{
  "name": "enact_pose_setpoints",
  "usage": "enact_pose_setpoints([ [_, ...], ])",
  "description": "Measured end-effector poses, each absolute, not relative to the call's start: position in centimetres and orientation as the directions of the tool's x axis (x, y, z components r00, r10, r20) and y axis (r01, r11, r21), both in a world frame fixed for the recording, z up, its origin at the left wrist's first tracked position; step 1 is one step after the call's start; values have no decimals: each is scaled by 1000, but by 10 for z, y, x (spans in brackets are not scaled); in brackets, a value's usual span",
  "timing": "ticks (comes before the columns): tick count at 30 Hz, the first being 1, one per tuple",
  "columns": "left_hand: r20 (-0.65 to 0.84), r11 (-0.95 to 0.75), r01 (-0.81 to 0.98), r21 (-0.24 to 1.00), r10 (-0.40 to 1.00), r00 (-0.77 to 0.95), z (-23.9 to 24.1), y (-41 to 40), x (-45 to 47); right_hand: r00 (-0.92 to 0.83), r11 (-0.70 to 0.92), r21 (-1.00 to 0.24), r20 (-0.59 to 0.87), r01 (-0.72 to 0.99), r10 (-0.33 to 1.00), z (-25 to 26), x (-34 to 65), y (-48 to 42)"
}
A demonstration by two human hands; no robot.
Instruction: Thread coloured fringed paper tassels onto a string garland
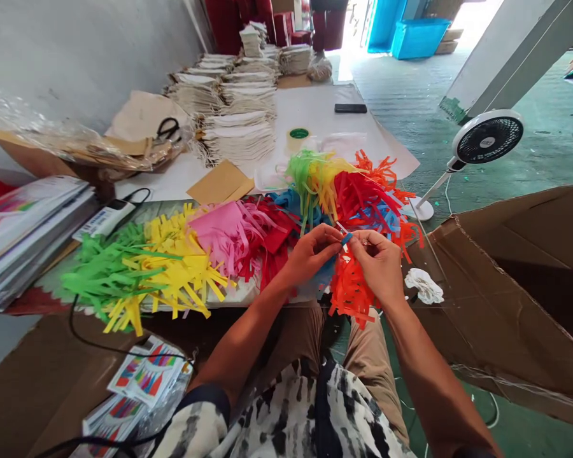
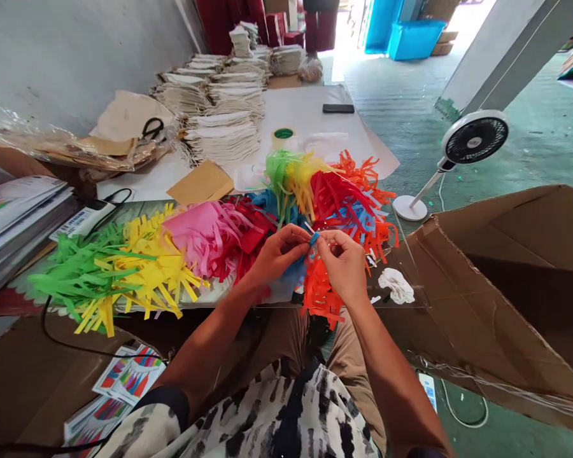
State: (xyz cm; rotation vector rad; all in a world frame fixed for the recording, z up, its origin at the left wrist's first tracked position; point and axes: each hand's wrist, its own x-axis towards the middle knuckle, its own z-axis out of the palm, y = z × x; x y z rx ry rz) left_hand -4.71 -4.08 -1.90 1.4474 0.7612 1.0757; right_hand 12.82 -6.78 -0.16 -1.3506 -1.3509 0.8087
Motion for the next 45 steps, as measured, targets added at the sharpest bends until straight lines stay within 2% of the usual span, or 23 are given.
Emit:
enact_pose_setpoints([
  [4, 289, -323, 99, 941, 921, 259, -16, -52, -45, 220, 108, -931, 193, 349, 956, -1, 120, -71],
  [7, 254, -288, 112, 951, 935, 249, -14, -54, -45, 241, 114, -916, 219, 384, 945, -2, 116, -71],
  [9, 156, -173, 44, 984, 952, 265, -14, -51, -47, 239, 126, -904, 238, 408, 941, -3, 116, -71],
  [11, 45, -15, -114, 993, 961, 272, -14, -48, -49, 234, 131, -906, 240, 403, 942, -3, 117, -72],
  [14, -54, 157, -350, 923, 956, 288, -12, -45, -53, 234, 136, -923, 230, 360, 944, -1, 120, -75],
  [16, -67, 192, -403, 895, 950, 305, -10, -44, -55, 199, 149, -922, 230, 357, 952, 1, 121, -79],
  [21, -69, 192, -426, 884, 955, 288, -10, -44, -52, 111, 209, -896, 271, 392, 956, 5, 121, -85],
  [38, 56, 26, -346, 938, 973, 223, -14, -46, -45, 139, 140, -896, 216, 421, 966, 2, 123, -81],
  [45, 51, 0, -265, 964, 982, 184, -13, -48, -41, 139, 141, -895, 217, 423, 966, 3, 123, -82],
])
